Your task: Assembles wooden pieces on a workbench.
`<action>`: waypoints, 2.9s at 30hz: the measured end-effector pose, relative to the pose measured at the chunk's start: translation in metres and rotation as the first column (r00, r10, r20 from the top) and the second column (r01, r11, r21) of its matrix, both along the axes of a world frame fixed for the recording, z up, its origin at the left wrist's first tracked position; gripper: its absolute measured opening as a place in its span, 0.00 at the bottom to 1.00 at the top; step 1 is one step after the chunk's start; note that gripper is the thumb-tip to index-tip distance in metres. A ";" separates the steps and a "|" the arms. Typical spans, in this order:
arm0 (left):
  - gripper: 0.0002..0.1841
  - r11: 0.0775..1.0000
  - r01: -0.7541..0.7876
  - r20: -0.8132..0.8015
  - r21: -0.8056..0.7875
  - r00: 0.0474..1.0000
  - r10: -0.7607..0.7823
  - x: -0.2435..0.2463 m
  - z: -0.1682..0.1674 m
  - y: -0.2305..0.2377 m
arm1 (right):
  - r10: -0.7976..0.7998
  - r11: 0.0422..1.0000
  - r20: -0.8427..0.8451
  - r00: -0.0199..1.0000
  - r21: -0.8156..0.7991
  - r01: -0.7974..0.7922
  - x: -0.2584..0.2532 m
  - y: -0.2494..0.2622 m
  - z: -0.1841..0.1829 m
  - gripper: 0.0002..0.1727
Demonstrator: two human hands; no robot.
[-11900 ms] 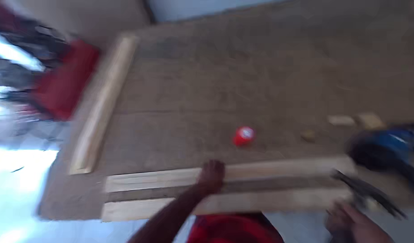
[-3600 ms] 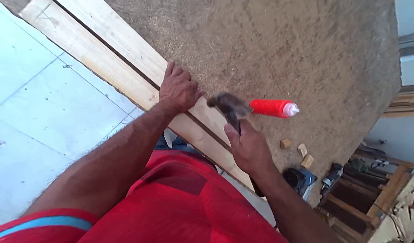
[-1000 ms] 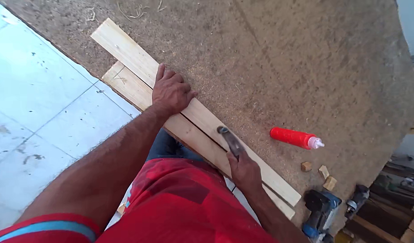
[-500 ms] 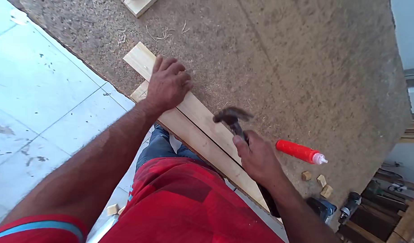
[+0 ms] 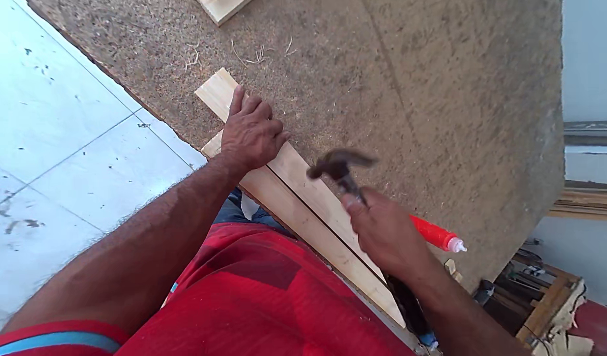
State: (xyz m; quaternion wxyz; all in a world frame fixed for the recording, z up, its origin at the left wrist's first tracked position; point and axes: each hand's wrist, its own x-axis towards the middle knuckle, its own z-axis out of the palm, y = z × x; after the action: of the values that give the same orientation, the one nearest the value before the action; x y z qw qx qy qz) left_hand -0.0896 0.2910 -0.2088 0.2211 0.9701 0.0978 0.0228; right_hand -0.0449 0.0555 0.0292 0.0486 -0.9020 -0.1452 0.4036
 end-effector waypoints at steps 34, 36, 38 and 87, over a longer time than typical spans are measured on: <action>0.26 0.989 -0.021 -0.020 -0.146 1.000 0.018 0.002 0.018 0.018 | 0.100 0.984 0.183 0.978 -0.165 -0.070 -0.055 -0.047 -0.118 0.34; 0.22 0.974 -0.047 0.133 -0.221 0.988 0.078 -0.003 0.033 0.046 | -0.038 0.997 0.091 0.995 -0.063 0.043 -0.045 -0.034 -0.092 0.31; 0.21 0.973 -0.115 0.204 -0.200 0.966 0.157 -0.003 0.035 0.083 | -0.134 0.990 0.012 0.991 0.050 0.134 -0.037 -0.020 -0.078 0.28; 0.23 0.952 -0.109 0.083 -0.287 0.987 0.138 -0.007 -0.022 0.115 | -0.078 0.836 0.402 0.913 0.526 -0.160 -0.025 0.101 -0.054 0.26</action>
State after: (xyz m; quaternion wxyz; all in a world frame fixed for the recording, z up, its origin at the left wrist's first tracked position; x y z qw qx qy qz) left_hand -0.0967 0.4064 -0.2307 0.3596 0.9183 0.1493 0.0722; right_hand -0.0698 0.1563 -0.0246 0.2642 -0.9104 -0.2811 0.1494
